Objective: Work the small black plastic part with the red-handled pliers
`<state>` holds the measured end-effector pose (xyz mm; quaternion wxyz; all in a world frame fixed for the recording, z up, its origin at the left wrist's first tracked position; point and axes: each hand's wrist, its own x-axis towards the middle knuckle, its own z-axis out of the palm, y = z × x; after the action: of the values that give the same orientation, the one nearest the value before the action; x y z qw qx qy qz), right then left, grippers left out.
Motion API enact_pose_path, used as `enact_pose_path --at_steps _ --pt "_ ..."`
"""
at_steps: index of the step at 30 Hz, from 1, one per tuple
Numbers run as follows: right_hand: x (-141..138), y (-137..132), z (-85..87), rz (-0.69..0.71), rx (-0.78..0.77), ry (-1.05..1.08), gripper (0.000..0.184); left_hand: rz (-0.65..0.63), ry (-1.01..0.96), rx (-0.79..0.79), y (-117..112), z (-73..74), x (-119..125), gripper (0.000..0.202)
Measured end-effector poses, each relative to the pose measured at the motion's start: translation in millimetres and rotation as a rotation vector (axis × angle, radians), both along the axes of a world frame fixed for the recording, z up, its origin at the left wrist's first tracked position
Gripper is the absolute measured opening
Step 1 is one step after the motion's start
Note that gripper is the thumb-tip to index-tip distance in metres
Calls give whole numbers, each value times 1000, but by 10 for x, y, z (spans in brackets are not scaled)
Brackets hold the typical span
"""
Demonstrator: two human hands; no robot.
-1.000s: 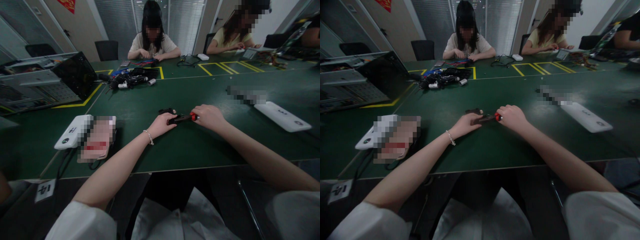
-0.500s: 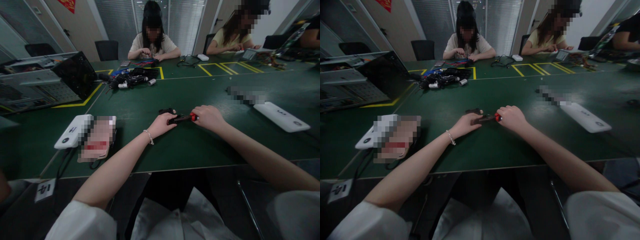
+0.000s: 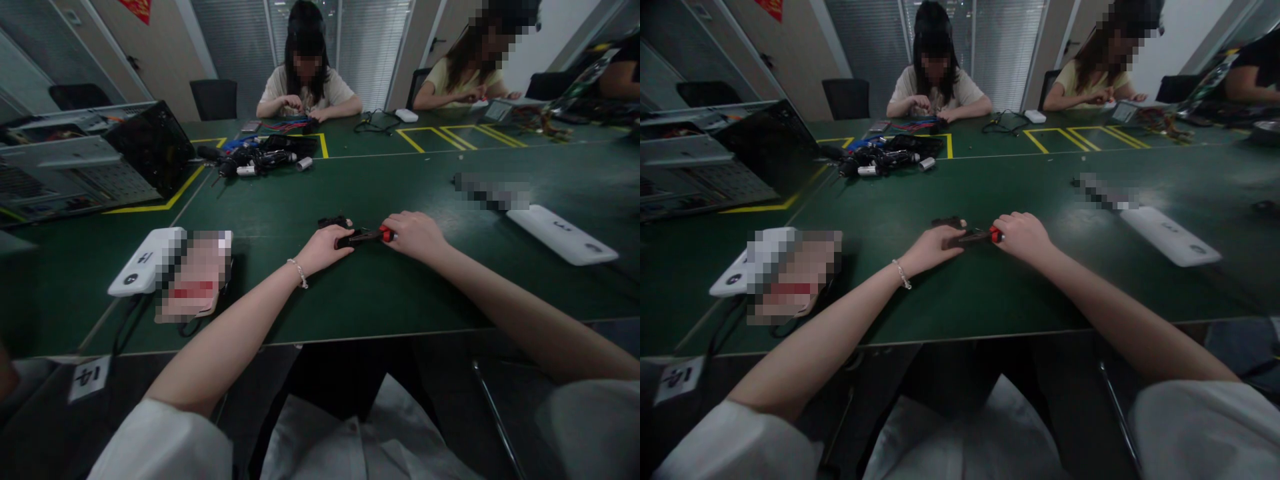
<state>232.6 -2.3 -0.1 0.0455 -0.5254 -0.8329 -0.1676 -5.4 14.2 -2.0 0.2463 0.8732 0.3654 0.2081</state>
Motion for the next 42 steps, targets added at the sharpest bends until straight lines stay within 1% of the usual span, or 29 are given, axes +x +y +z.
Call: enact_pose_path --at_steps 9,13,19,22,28,32,35,42 --pt "-31 -62 116 38 58 -91 20 -2 0 -6 -8 13 2 36" --pt "-10 -36 91 45 54 -75 21 -3 1 5 -10 20 5 36" --pt "1 13 29 17 -30 -6 20 7 7 5 -1 0 2 38" --pt "-12 0 52 16 -17 -23 20 -4 1 9 4 -11 0 38" --pt "-32 -57 127 34 54 -109 19 -5 -2 10 -2 3 0 39" --pt "-24 -59 120 48 74 -115 20 -11 -7 24 11 -27 0 37" --pt "-11 -39 93 47 57 -91 21 -12 -11 31 20 -47 0 38" --pt "-1 3 47 25 -23 -9 21 12 1 -28 -24 33 9 38"
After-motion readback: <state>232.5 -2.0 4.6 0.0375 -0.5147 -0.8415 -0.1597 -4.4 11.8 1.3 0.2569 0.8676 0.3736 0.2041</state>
